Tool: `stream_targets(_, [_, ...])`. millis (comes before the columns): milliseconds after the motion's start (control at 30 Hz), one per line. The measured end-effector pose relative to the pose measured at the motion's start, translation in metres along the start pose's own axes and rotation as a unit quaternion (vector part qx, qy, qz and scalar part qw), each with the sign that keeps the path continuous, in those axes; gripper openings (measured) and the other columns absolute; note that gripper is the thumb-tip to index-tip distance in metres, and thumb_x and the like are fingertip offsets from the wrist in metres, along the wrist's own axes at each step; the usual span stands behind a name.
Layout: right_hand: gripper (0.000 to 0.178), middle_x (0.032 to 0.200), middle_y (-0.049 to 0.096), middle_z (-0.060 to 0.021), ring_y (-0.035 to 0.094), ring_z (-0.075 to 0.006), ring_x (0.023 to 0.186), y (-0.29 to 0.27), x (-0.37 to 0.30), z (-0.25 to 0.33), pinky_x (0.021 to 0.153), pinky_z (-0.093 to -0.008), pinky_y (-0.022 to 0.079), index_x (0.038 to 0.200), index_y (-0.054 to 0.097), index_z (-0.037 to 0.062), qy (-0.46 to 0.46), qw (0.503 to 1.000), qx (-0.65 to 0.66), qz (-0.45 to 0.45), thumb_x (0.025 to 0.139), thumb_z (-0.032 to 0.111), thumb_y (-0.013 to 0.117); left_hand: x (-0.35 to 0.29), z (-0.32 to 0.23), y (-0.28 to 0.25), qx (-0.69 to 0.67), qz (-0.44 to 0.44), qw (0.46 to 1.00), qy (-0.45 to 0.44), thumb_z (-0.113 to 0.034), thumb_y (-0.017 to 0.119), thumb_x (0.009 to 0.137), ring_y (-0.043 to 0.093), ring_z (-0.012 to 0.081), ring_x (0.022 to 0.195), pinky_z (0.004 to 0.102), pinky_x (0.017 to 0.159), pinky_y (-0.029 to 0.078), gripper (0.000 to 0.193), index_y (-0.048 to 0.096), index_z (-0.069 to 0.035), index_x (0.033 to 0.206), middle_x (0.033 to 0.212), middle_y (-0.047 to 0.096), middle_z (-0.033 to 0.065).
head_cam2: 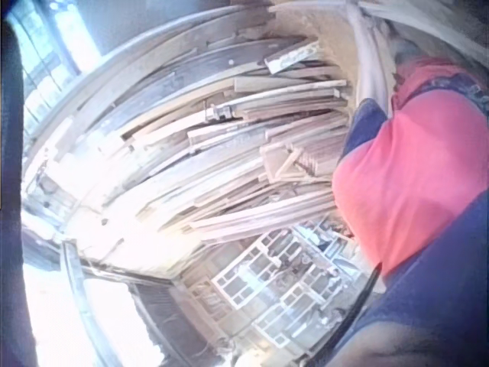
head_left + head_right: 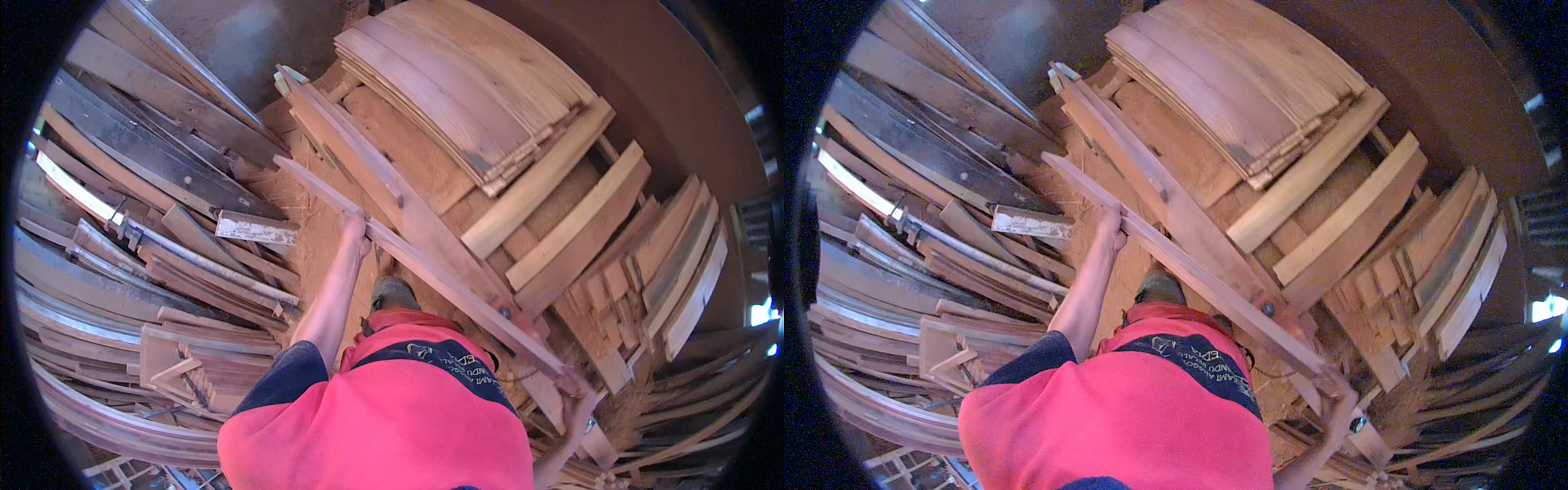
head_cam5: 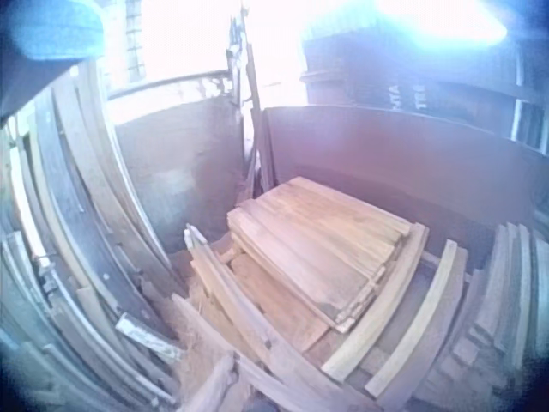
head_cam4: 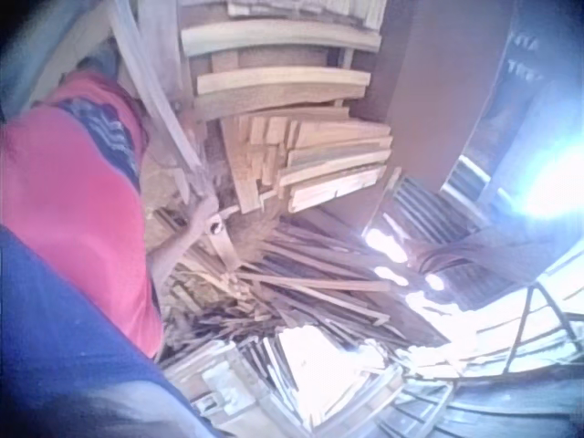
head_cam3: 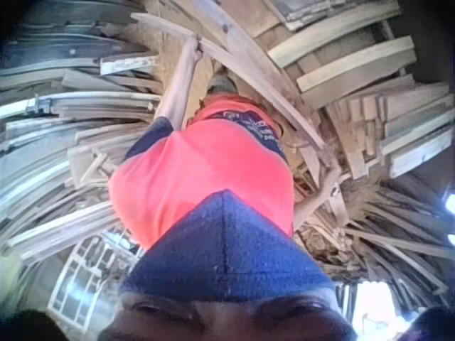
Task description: The person marks wood boards using a pen and smooths the surfaces of wood boards using a power planer.
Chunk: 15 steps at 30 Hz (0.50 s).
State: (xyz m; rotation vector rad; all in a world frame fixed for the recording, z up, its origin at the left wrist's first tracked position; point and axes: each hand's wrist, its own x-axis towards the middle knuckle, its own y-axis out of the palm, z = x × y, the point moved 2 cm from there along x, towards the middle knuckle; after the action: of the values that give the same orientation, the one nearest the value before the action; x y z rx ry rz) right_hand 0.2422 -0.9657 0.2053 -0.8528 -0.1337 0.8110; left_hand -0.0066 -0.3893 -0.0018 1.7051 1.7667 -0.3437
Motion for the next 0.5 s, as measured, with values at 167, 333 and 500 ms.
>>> stream_targets(167, [0.033,0.116,0.072,-0.0151,0.065,-0.0291,0.113,0.125,0.084,0.035,0.099,-0.0386,0.048,0.111,0.072,0.0014,-0.011,0.999,-0.035,-0.008,0.079,0.004,0.076,0.113,-0.071,0.031,0.116,-0.024,0.987,0.106,-0.001,0.059,0.084,0.066,0.0299,0.097,0.0422,0.080,0.055,0.040,0.050,0.006,0.123,0.109,0.066,0.0166])
stream_targets(333, [0.034,0.111,0.072,-0.0184,0.067,-0.0307,0.106,0.234,0.166,0.067,0.092,-0.0382,0.051,0.109,0.072,-0.0020,0.117,0.991,0.023,0.066,0.081,0.014,0.080,0.236,-0.135,0.072,0.362,-0.103,0.909,0.180,-0.010,0.066,0.082,0.058,0.0390,0.125,0.0420,0.105,0.046,0.079,0.027,0.007,0.149,0.136,0.055,0.0301])
stream_targets(500, [0.032,0.116,0.072,-0.0171,0.068,-0.0281,0.111,0.292,0.231,0.116,0.096,-0.0373,0.050,0.114,0.073,0.0051,0.069,0.989,0.072,0.109,0.083,0.012,0.079,0.321,-0.187,0.093,0.352,-0.081,0.920,0.151,-0.015,0.069,0.082,0.051,0.0410,0.132,0.0409,0.112,0.040,0.090,0.019,0.007,0.153,0.142,0.048,0.0327])
